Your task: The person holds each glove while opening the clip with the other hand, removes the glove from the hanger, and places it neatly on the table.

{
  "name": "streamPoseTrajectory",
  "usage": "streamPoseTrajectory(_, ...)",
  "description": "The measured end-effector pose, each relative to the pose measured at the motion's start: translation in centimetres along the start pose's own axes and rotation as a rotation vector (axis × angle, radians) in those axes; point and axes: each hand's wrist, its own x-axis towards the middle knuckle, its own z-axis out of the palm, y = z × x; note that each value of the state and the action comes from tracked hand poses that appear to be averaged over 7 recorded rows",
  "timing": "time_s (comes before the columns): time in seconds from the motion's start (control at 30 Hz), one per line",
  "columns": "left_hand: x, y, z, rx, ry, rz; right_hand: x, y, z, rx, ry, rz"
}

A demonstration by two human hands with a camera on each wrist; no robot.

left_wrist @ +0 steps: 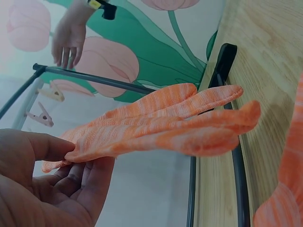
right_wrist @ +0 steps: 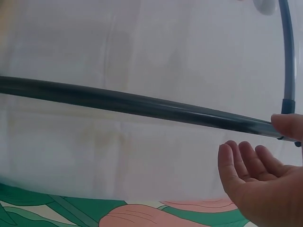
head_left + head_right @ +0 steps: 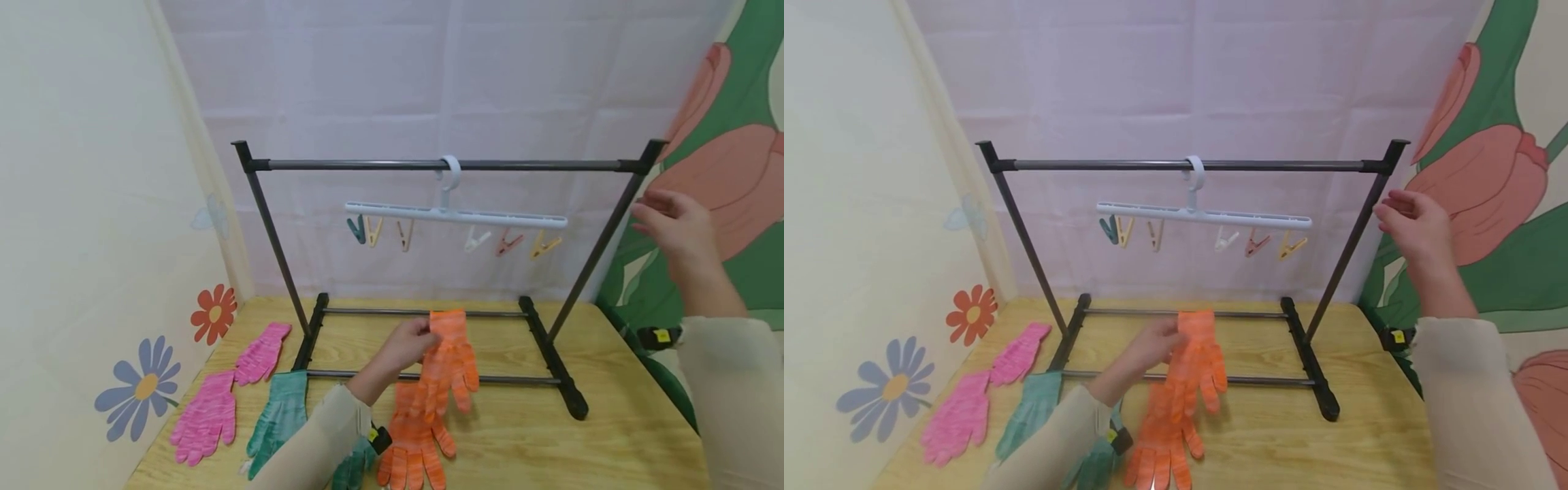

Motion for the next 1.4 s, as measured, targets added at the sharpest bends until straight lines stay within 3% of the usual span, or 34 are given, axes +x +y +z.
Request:
streamPoseTrajectory(0.2,0.1,0.0,0.8,-0.002,-0.009,0.017,1.0,0.6,0.4,-0.24,0.032,0.0)
streamPoseTrajectory(0.6,-0.5,-0.4,2.3,-0.042,-0.065,0.006,1.8,1.1,1.2,-0.353,0.014,-0.016)
streamPoseTrajectory(0.8,-0.8,-0.3,3.6,-0.077,-0.072,-0.022,2.1,1.4,1.6,-0.298,0.002,0.004)
streamPoseTrajectory(1.1,-0.6,-0.7,4.7,-0.106,-0.115,-0.044,2.3,1.7,1.4,-0.557,0.003,-0.014)
streamPoseTrajectory(1.4,-0.1,-1.7,5.7,-0.152,-0.113,-0.057,3.1,1.1,2.0,-0.595,-0.031,-0.036)
